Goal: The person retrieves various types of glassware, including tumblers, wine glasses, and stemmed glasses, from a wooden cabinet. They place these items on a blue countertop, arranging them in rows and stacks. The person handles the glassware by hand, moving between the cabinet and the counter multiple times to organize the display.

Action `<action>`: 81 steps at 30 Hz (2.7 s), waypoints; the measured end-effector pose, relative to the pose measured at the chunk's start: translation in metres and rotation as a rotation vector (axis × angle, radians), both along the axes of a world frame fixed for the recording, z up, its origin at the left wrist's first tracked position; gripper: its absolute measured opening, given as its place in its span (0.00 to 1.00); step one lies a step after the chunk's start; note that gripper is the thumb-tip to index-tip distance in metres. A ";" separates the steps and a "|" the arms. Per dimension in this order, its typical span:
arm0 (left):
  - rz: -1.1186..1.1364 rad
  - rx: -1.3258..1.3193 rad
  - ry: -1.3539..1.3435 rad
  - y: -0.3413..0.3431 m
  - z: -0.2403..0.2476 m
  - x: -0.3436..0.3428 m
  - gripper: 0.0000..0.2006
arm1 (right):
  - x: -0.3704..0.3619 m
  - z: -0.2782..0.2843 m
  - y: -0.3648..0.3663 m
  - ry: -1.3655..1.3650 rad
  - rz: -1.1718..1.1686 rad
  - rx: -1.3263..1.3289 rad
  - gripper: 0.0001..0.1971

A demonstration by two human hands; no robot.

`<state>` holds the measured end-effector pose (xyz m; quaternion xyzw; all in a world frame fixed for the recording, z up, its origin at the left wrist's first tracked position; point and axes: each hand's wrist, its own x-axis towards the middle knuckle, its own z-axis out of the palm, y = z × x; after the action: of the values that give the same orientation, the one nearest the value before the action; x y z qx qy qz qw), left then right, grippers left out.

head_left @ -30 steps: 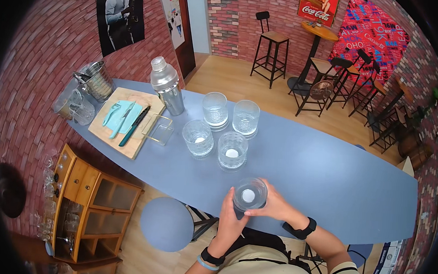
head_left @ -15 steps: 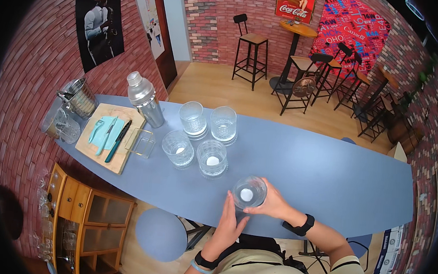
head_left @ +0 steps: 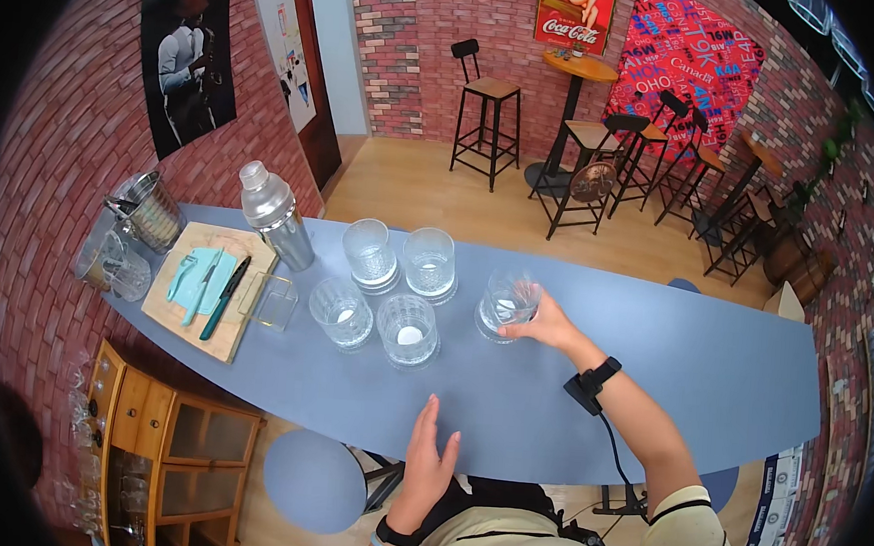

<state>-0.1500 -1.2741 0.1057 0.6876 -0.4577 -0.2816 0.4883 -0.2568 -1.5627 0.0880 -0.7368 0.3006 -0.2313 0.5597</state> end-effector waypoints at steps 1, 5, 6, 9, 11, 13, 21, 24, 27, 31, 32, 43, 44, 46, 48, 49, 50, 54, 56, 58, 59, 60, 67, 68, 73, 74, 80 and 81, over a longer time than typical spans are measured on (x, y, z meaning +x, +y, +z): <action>0.025 -0.004 -0.023 0.003 -0.003 0.002 0.27 | 0.005 0.004 -0.005 0.000 0.023 0.027 0.43; 0.136 -0.023 -0.169 0.009 -0.008 0.007 0.25 | 0.016 0.019 -0.016 0.033 0.078 0.086 0.43; 0.158 -0.033 -0.230 0.012 -0.009 0.009 0.24 | 0.019 0.023 -0.017 0.050 0.084 0.088 0.43; 0.220 -0.073 -0.312 0.012 -0.009 0.008 0.23 | 0.028 0.033 -0.016 0.043 0.093 0.135 0.46; 0.215 -0.096 -0.349 0.012 -0.012 0.004 0.22 | 0.027 0.024 -0.024 0.021 0.103 0.140 0.46; 0.230 -0.116 -0.366 0.011 -0.016 0.003 0.22 | 0.028 0.021 -0.028 0.012 0.110 0.141 0.46; 0.273 -0.159 -0.463 0.011 -0.018 0.002 0.18 | 0.030 0.023 -0.030 0.004 0.087 0.130 0.45; 0.283 -0.167 -0.477 0.009 -0.019 -0.001 0.17 | 0.029 0.019 -0.031 0.059 0.041 0.093 0.45; 0.289 -0.171 -0.536 0.009 -0.024 -0.001 0.16 | 0.033 0.023 -0.024 0.060 0.012 0.105 0.45; 0.285 -0.177 -0.579 0.008 -0.025 -0.003 0.16 | 0.033 0.014 -0.026 0.076 -0.004 0.067 0.46; 0.289 -0.175 -0.588 0.008 -0.025 -0.002 0.16 | 0.035 0.017 -0.023 0.065 0.003 0.065 0.46; 0.302 -0.187 -0.630 0.006 -0.029 -0.003 0.16 | 0.042 0.019 -0.013 -0.035 0.021 0.068 0.47; 0.304 -0.184 -0.632 0.006 -0.029 -0.003 0.16 | 0.042 0.017 -0.015 -0.026 0.035 0.054 0.48; 0.304 -0.180 -0.639 0.006 -0.030 -0.003 0.15 | 0.040 0.012 -0.018 -0.005 0.044 0.028 0.49; 0.301 -0.177 -0.646 0.006 -0.030 -0.003 0.15 | 0.039 0.007 -0.021 0.019 0.034 0.003 0.49; 0.304 -0.176 -0.651 0.006 -0.030 -0.003 0.15 | 0.040 0.007 -0.020 0.005 0.034 0.013 0.49; 0.308 -0.174 -0.655 0.007 -0.031 -0.003 0.15 | 0.041 0.008 -0.018 -0.008 0.034 0.024 0.49; 0.315 -0.179 -0.705 0.006 -0.031 -0.004 0.15 | 0.039 0.004 -0.021 -0.040 0.087 -0.033 0.49; 0.314 -0.177 -0.713 0.006 -0.031 -0.003 0.15 | 0.039 0.003 -0.021 -0.025 0.081 -0.044 0.49; 0.313 -0.178 -0.718 0.006 -0.032 -0.003 0.15 | 0.040 0.003 -0.020 -0.009 0.074 -0.041 0.49; 0.313 -0.181 -0.719 0.006 -0.032 -0.002 0.15 | 0.040 0.005 -0.018 -0.001 0.069 -0.032 0.49; 0.313 -0.183 -0.721 0.007 -0.032 -0.002 0.16 | 0.040 0.007 -0.017 0.008 0.065 -0.024 0.49; 0.306 -0.193 -0.724 0.007 -0.032 -0.002 0.15 | 0.035 0.002 -0.016 0.078 0.029 -0.133 0.47; 0.300 -0.197 -0.718 0.006 -0.031 -0.003 0.15 | 0.031 -0.002 -0.020 0.122 0.000 -0.139 0.47; 0.303 -0.189 -0.710 0.010 -0.031 -0.001 0.15 | 0.025 0.042 0.024 0.182 -0.162 -0.554 0.46; 0.302 -0.189 -0.711 0.011 -0.031 0.000 0.15 | 0.021 0.047 0.033 0.161 -0.164 -0.529 0.46; 0.305 -0.189 -0.708 0.011 -0.032 -0.002 0.15 | -0.005 0.077 0.057 0.174 -0.163 -0.365 0.45; 0.307 -0.192 -0.707 0.010 -0.032 -0.003 0.15 | -0.010 0.077 0.056 0.185 -0.174 -0.345 0.44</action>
<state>-0.1531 -1.2643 0.0741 0.7536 -0.5139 0.0929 0.3992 -0.2672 -1.5068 0.1652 -0.8110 0.3690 -0.2585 0.3732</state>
